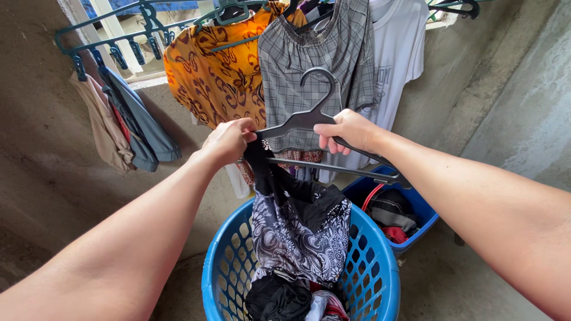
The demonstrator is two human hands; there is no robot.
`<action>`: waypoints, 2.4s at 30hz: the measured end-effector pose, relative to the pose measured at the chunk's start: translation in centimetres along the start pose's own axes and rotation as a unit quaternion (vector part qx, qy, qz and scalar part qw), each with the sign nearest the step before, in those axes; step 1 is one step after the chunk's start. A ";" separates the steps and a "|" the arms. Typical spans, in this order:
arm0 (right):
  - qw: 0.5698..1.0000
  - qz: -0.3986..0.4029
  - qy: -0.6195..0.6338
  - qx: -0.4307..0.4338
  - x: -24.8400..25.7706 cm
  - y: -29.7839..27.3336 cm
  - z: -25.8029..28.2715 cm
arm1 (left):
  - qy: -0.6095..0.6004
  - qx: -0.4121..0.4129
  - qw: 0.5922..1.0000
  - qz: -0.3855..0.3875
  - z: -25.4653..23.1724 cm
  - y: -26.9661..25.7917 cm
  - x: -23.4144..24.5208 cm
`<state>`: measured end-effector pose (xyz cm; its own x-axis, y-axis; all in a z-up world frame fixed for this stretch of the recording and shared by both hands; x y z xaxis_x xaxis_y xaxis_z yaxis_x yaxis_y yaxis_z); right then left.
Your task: The person takes wet clothes from a blue laundry basket, places a patterned top on a hanger, and hangs it on a drying rack. They then wring out a black garment by hand and hang it on the rack using clips. The person continues to wring and hang additional items from the basket.
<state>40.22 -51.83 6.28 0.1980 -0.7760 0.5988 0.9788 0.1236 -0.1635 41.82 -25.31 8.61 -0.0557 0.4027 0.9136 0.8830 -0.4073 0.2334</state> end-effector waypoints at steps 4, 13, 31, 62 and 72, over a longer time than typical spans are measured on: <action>0.971 -0.204 0.114 0.051 6.0 0.9 -3.5 | -0.021 0.004 0.999 -0.042 1.0 -0.9 -0.5; 0.829 -0.219 0.288 -0.426 1.1 -0.8 -27.6 | 0.009 0.050 0.998 -0.046 3.4 -0.9 -1.6; 0.892 -0.069 0.081 -0.439 -9.4 9.2 -29.8 | -0.035 0.115 0.991 -0.062 11.4 2.7 -6.9; 0.721 -0.181 0.567 -0.355 -3.8 9.3 -33.2 | 0.015 0.074 0.996 -0.038 10.8 -1.7 -4.8; 0.857 -0.198 0.243 -0.408 0.0 3.7 -26.6 | -0.014 0.096 0.992 -0.087 8.4 -4.7 -1.8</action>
<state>42.44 -67.80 -15.18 -0.3801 -0.8480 0.3692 0.5614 -0.5288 -0.6365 41.66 -17.27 3.07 -0.2041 0.4764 0.8552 0.9335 -0.1682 0.3165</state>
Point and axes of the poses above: each hand's wrist, its own y-axis towards the middle knuckle, its own x-axis out of the back of the hand, z = x × y, the point moved 10 cm from there along y, towards the middle knuckle, and after that the axes turned 10 degrees about -x, right-handed, at the moved point
